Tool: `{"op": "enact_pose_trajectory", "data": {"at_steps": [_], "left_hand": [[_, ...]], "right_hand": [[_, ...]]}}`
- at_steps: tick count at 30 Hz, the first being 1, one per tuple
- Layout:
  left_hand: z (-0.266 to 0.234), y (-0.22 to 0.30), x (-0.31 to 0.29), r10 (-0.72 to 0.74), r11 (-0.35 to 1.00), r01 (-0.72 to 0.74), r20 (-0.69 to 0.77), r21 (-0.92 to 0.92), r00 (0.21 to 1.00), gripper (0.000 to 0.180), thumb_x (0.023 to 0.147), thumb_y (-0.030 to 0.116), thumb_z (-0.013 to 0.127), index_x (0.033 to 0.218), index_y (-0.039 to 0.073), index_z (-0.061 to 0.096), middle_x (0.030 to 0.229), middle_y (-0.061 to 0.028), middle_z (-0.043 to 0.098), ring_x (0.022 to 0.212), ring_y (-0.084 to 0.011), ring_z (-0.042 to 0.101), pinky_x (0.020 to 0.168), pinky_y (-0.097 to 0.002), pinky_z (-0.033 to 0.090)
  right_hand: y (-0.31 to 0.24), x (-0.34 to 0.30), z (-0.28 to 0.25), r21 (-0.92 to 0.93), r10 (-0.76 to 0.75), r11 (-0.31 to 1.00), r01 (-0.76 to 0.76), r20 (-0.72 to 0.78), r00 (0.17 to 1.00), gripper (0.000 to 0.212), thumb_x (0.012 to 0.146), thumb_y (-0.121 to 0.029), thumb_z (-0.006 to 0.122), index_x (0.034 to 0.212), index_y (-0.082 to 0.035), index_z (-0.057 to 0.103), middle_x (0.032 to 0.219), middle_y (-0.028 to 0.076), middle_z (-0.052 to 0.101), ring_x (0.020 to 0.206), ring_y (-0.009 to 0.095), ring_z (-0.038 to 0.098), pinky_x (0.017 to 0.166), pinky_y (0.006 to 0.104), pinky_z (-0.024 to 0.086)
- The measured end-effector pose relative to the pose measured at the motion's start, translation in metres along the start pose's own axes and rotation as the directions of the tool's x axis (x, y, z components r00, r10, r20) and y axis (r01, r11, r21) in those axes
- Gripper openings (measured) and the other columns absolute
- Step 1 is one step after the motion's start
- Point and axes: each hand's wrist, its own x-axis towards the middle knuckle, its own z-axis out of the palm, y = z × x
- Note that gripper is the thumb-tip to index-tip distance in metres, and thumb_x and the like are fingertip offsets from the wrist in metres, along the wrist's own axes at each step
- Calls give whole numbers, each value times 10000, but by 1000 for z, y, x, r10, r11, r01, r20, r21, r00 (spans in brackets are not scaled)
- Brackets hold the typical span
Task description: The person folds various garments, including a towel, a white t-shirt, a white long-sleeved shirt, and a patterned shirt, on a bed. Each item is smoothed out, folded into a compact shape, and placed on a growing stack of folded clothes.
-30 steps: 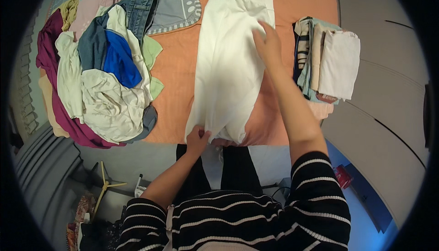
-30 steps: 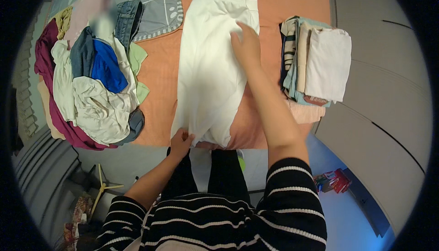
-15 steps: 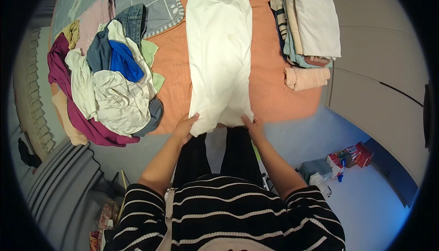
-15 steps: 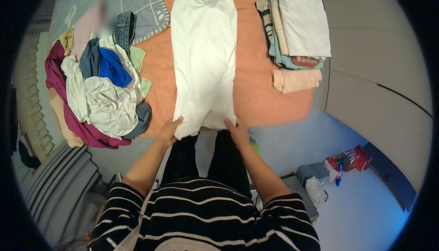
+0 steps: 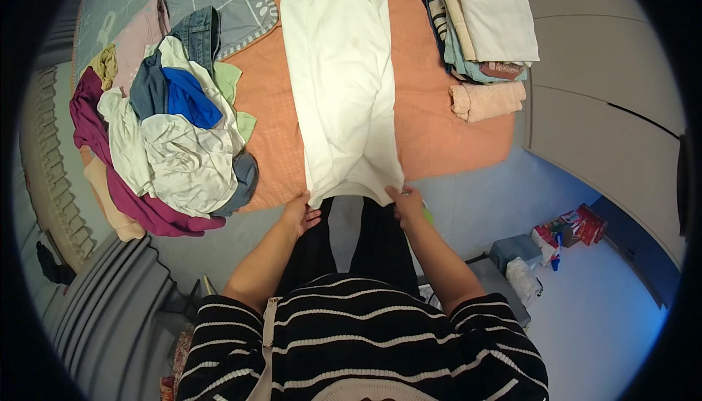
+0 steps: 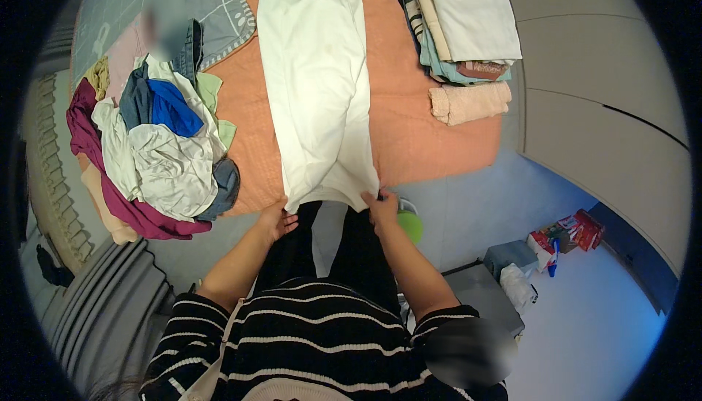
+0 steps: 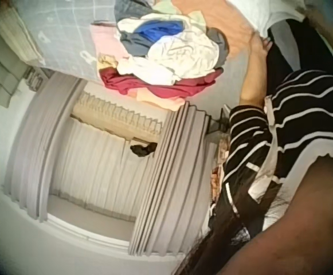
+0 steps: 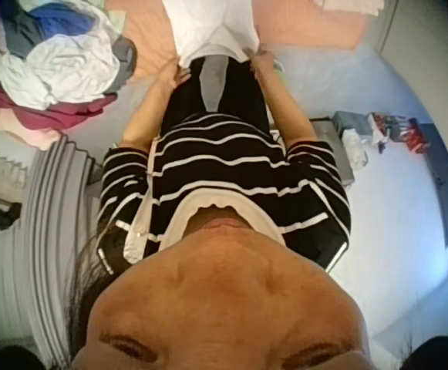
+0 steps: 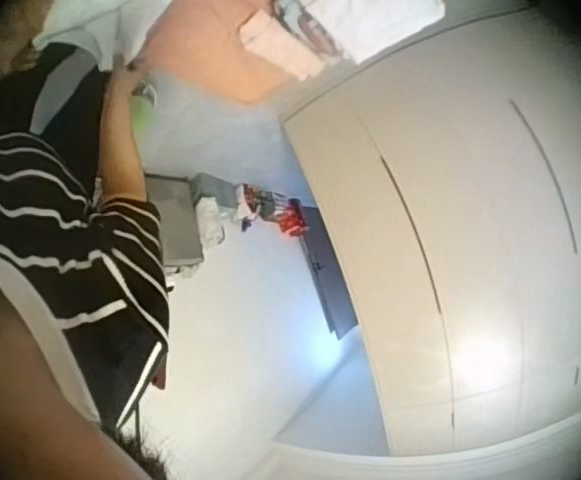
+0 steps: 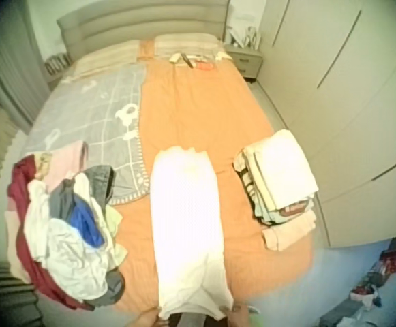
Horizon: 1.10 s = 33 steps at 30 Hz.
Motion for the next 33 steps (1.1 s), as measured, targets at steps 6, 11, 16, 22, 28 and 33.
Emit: {"op": "enact_pose_trajectory", "data": {"at_steps": [6, 11, 16, 22, 28, 33], "left_hand": [[-6, 0, 9, 449, 881, -389, -218, 269, 866, 288, 897, 348, 589, 928, 62, 567, 790, -17, 572, 710, -189, 552, 638, -342, 472], [42, 12, 6, 937, 41, -722, 225, 691, 268, 416, 804, 296, 704, 1024, -24, 554, 820, -108, 597, 751, -196, 572, 682, -308, 473], [69, 10, 16, 858, 173, -563, 157, 808, 489, 521, 745, 394, 741, 1038, 12, 542, 863, -124, 612, 783, -248, 589, 701, -349, 474], [67, -1, 36, 691, 445, -635, 209, 631, 692, 446, 755, 403, 736, 880, 27, 530, 719, -90, 572, 660, -193, 549, 662, -320, 470], [89, 21, 23, 541, 798, -568, 175, 202, 823, 285, 834, 233, 692, 725, 59, 495, 642, 28, 479, 567, -79, 433, 523, -239, 387], [68, 12, 17, 597, 714, -664, 302, 222, 743, 154, 876, 177, 652, 919, 48, 582, 732, 57, 527, 631, -31, 435, 582, -179, 369]], "right_hand": [[31, 42, -25, -209, -273, 942, 262, -22, 962, 261, 764, -143, 717, 950, -15, 587, 807, 67, 605, 628, 162, 565, 502, 297, 444], [5, 63, 22, -30, -738, 674, 738, 32, 674, 377, 744, -192, 711, 1045, -8, 578, 911, 138, 638, 873, 261, 614, 749, 357, 486], [32, 33, 25, -423, -606, 684, 595, 125, 785, 284, 741, -208, 692, 923, -27, 572, 700, 143, 588, 681, 282, 598, 627, 370, 472], [6, 7, 4, -536, -626, 653, 535, 15, 780, 263, 724, -130, 677, 936, -27, 562, 746, 148, 575, 716, 305, 587, 688, 386, 482], [-20, 35, 42, -266, -670, 717, 644, -7, 743, 239, 747, -135, 686, 894, -15, 540, 859, 125, 579, 818, 242, 568, 718, 330, 462], [21, 49, 54, -474, -753, 597, 648, -52, 655, 306, 759, -146, 687, 1002, -16, 552, 971, 142, 580, 833, 199, 564, 740, 305, 476]]}}
